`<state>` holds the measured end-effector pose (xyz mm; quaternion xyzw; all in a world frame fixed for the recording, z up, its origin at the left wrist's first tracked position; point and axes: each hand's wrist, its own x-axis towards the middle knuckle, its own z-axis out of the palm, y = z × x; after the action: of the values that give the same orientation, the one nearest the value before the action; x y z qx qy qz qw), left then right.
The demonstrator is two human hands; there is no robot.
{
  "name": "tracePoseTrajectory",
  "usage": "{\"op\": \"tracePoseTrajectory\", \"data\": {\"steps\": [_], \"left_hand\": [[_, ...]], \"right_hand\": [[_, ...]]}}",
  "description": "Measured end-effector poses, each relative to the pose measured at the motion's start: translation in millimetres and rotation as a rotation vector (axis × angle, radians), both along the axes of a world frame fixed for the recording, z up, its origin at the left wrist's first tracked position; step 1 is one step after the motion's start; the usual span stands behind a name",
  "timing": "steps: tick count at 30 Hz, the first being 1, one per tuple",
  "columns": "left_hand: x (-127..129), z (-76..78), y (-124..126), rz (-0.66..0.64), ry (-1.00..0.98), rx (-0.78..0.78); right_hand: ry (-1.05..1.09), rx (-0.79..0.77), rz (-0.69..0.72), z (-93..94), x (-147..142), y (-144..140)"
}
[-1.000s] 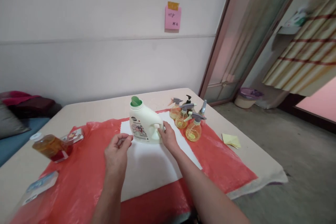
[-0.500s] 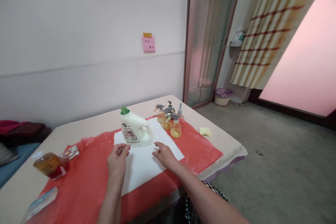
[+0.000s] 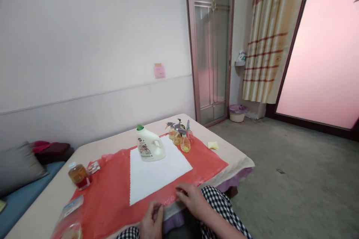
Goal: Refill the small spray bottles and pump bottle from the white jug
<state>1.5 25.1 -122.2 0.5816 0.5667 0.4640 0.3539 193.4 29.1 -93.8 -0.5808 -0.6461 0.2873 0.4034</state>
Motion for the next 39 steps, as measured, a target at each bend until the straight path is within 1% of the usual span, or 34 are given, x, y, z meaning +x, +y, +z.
{"op": "tracePoseTrajectory", "data": {"steps": [3,6,9,11,13,15,18,22,24,29,31,34,39], "left_hand": [[9,27.2,-17,-0.004,-0.044,0.046],[12,52.3,-30,0.022,-0.104,0.051],[16,69.4,-44,-0.003,-0.134,0.061],[19,76.0,-52,-0.012,-0.127,0.058],[20,79.3,-58,-0.010,-0.108,0.032],[20,79.6,-60,-0.014,-0.101,0.009],[19,75.8,-57,-0.012,-0.108,-0.009],[17,67.5,-50,-0.009,-0.120,-0.025],[17,64.8,-47,-0.013,-0.120,-0.038],[17,63.4,-39,-0.016,-0.142,-0.063],[17,61.6,-35,-0.006,-0.140,-0.076],[17,54.4,-27,0.006,-0.145,-0.097],[15,36.1,-11,0.025,-0.163,-0.148]], "right_hand": [[0.079,0.070,-0.019,27.1,4,-22],[0.231,0.124,-0.036,46.3,9,-42],[0.391,0.122,-0.049,54.4,13,-55],[0.447,0.118,-0.044,55.7,14,-59],[0.448,0.125,-0.014,54.3,14,-60],[0.419,0.116,0.028,50.0,13,-58],[0.375,0.070,0.079,38.3,12,-53],[0.406,0.018,0.076,23.7,15,-46],[0.426,0.010,0.064,21.4,18,-42],[0.449,-0.006,0.035,22.6,24,-32],[0.451,-0.021,0.031,19.5,24,-27],[0.459,-0.046,0.035,9.8,24,-18],[0.473,-0.082,0.019,-6.2,23,-1]]}}
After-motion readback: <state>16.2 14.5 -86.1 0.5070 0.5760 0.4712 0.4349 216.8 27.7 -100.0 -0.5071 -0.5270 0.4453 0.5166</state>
